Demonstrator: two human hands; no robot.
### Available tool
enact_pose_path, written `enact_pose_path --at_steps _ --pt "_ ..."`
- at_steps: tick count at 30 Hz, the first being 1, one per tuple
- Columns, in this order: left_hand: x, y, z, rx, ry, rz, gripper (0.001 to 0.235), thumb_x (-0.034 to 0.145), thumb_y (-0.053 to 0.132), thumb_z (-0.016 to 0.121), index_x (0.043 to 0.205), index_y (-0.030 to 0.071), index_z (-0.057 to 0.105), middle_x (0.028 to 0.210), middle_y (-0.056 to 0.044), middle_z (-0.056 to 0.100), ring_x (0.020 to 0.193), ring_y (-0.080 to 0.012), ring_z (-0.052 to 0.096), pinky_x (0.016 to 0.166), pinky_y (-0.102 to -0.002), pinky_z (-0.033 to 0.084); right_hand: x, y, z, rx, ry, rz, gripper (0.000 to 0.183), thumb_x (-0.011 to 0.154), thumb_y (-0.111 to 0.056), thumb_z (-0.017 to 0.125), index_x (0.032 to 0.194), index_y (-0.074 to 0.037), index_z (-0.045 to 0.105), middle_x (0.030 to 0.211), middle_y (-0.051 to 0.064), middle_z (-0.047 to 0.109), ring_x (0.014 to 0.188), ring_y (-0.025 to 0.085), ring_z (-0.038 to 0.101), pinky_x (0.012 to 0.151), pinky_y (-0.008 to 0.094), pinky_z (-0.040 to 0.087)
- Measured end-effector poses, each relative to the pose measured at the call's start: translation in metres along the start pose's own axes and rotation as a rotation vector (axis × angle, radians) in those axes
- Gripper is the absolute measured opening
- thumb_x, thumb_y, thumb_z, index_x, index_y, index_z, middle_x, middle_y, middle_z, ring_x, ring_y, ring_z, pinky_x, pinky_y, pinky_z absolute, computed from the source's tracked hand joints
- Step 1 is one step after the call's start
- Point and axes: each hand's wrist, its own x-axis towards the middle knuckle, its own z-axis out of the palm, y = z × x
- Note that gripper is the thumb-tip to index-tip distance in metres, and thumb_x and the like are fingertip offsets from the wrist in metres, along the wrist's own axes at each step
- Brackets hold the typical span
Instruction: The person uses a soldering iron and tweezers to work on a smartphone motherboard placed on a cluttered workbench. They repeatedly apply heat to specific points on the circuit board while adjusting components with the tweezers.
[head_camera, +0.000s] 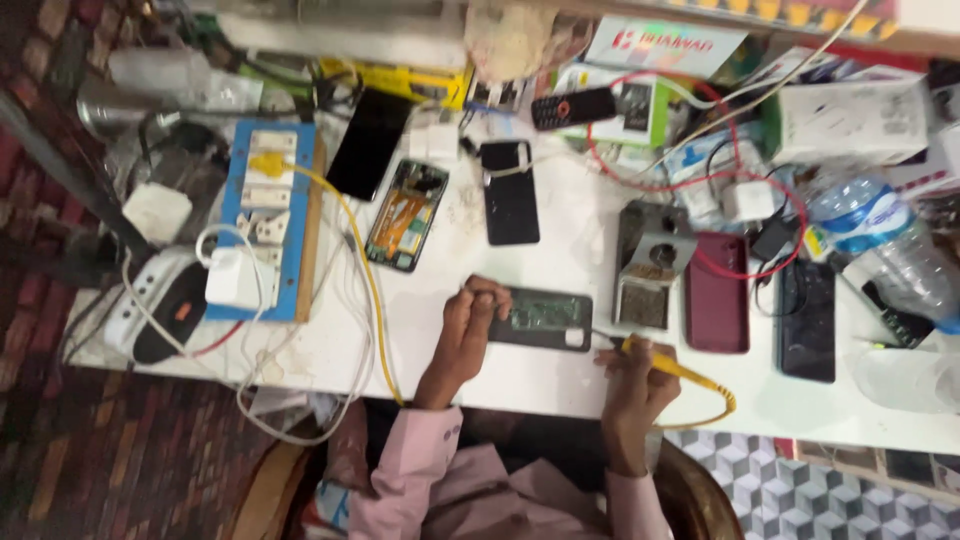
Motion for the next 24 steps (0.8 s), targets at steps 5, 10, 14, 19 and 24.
enact_pose_path --at_steps 5,10,14,19,24 --pt "-0.002 -0.003 -0.001 -0.007 -0.002 -0.016 0.032 0.115 0.028 0.04 0.102 0.003 0.055 0.085 -0.006 0.058 0.082 -0.0141 0.053 0.082 -0.03 0.048 0.006 -0.002 0.003 -0.035 0.03 0.002 0.028 0.106 -0.027 0.055 0.1 0.0 0.06 0.07 0.013 0.071 0.058 0.015 0.063 0.057 0.026 0.047" --pt "0.003 -0.005 -0.004 -0.06 0.008 -0.06 0.031 0.113 0.028 0.041 0.101 0.003 0.055 0.084 -0.007 0.058 0.078 -0.0134 0.051 0.075 -0.029 0.046 0.006 -0.003 0.001 -0.119 0.03 0.029 0.031 0.105 -0.028 0.055 0.096 0.001 0.062 0.065 0.013 0.071 0.055 0.014 0.061 0.054 0.026 0.046" --pt "0.002 -0.005 -0.006 0.046 0.031 -0.07 0.034 0.112 0.031 0.041 0.099 0.005 0.058 0.079 -0.006 0.061 0.065 -0.0104 0.045 0.061 -0.026 0.038 0.002 -0.002 -0.001 -0.081 -0.009 0.016 0.03 0.105 -0.025 0.056 0.096 0.004 0.06 0.066 0.013 0.071 0.056 0.013 0.059 0.054 0.027 0.045" --pt "0.006 -0.001 0.0 0.016 0.066 -0.045 0.036 0.114 0.034 0.038 0.094 0.007 0.052 0.078 -0.004 0.058 0.068 -0.0074 0.043 0.063 -0.025 0.037 0.007 -0.007 0.004 -0.094 -0.056 -0.027 0.031 0.108 -0.022 0.054 0.093 0.004 0.063 0.068 0.012 0.071 0.06 0.012 0.059 0.058 0.027 0.046" --pt "0.009 0.0 0.001 -0.026 0.083 -0.072 0.038 0.113 0.034 0.038 0.091 0.007 0.052 0.079 -0.005 0.059 0.07 -0.0109 0.046 0.068 -0.027 0.04 0.007 -0.012 0.007 -0.146 0.0 0.042 0.027 0.104 -0.022 0.055 0.095 0.002 0.063 0.067 0.013 0.072 0.057 0.013 0.057 0.057 0.027 0.044"
